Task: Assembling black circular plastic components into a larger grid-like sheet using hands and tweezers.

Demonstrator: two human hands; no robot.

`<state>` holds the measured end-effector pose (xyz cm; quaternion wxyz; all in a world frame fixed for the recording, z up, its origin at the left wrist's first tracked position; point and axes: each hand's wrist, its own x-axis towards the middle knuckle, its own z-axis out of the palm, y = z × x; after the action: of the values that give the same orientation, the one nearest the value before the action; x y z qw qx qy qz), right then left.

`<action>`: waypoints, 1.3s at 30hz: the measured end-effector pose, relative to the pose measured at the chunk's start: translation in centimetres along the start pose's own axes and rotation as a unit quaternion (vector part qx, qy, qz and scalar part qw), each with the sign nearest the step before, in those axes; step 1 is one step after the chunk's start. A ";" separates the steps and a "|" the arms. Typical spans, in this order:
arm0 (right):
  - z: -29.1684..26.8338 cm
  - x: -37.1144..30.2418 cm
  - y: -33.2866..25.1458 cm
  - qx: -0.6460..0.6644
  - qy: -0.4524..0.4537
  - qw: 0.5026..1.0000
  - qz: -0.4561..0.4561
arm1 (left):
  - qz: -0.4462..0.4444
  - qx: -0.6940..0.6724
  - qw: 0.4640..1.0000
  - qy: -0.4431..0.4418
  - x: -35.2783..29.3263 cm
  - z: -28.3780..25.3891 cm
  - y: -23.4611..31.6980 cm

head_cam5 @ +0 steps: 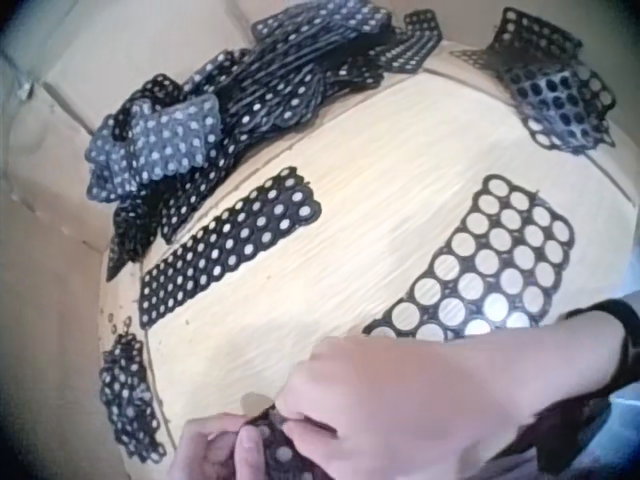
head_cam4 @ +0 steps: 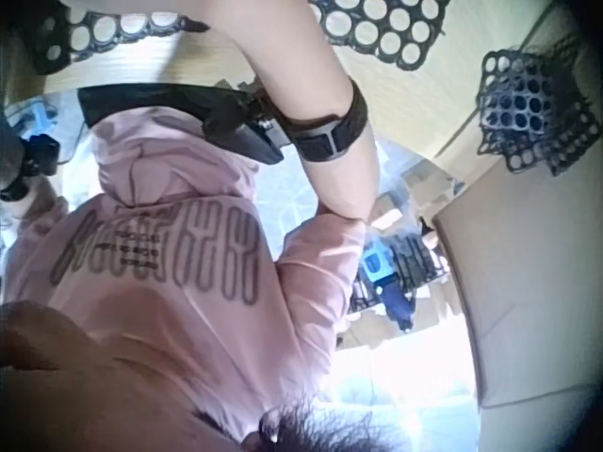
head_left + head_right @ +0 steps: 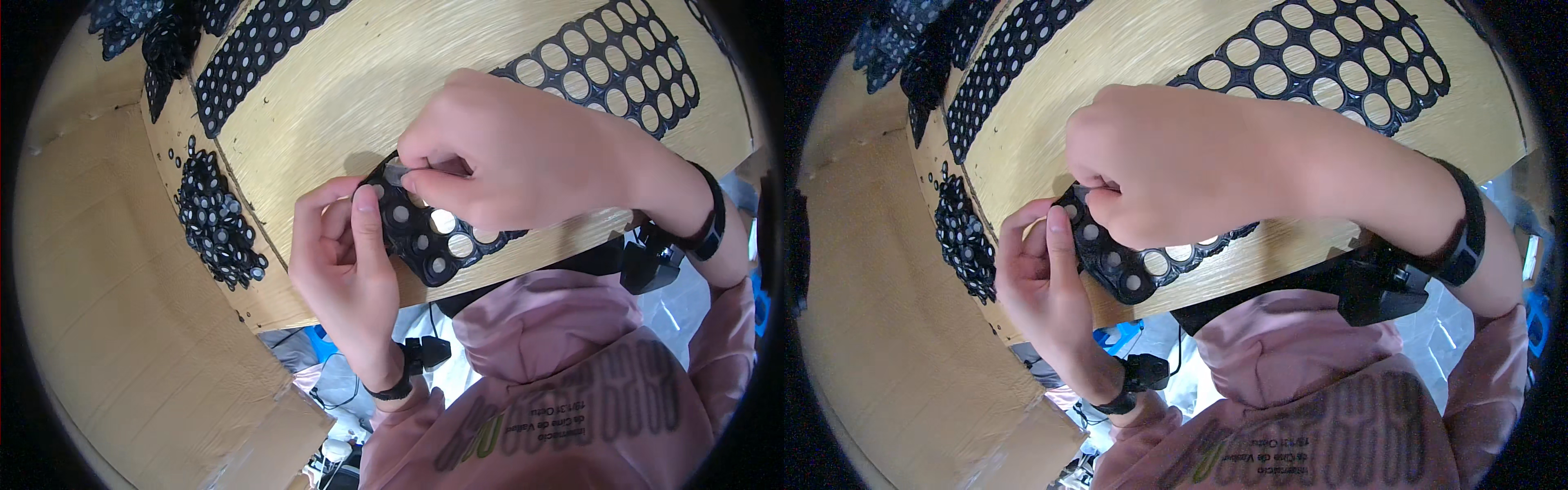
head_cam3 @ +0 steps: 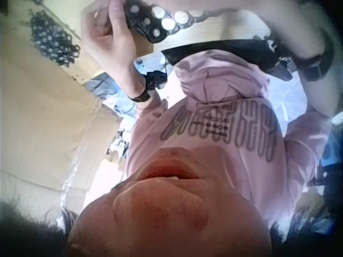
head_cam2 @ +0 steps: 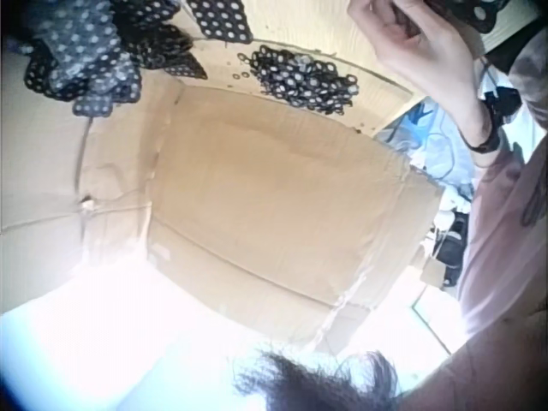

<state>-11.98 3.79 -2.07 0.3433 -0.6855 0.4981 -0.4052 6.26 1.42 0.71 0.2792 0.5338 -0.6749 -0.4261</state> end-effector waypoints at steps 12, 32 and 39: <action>-2.8 0.0 -1.4 0.106 -0.116 0.978 0.136 | -0.051 -0.082 0.990 -0.103 0.0 -2.2 -1.7; -1.3 -0.3 -0.5 0.116 -0.159 0.977 0.083 | -0.076 -0.030 0.985 -0.155 0.3 -3.0 -1.1; -1.3 -0.3 -0.7 0.062 -0.161 0.983 0.060 | -0.037 -0.034 0.989 -0.143 -0.1 -2.8 -1.4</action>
<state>-12.92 4.22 -0.91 0.4844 -0.6880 0.4504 -0.2985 9.30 0.61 0.80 0.1822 0.4822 -0.6729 -0.5305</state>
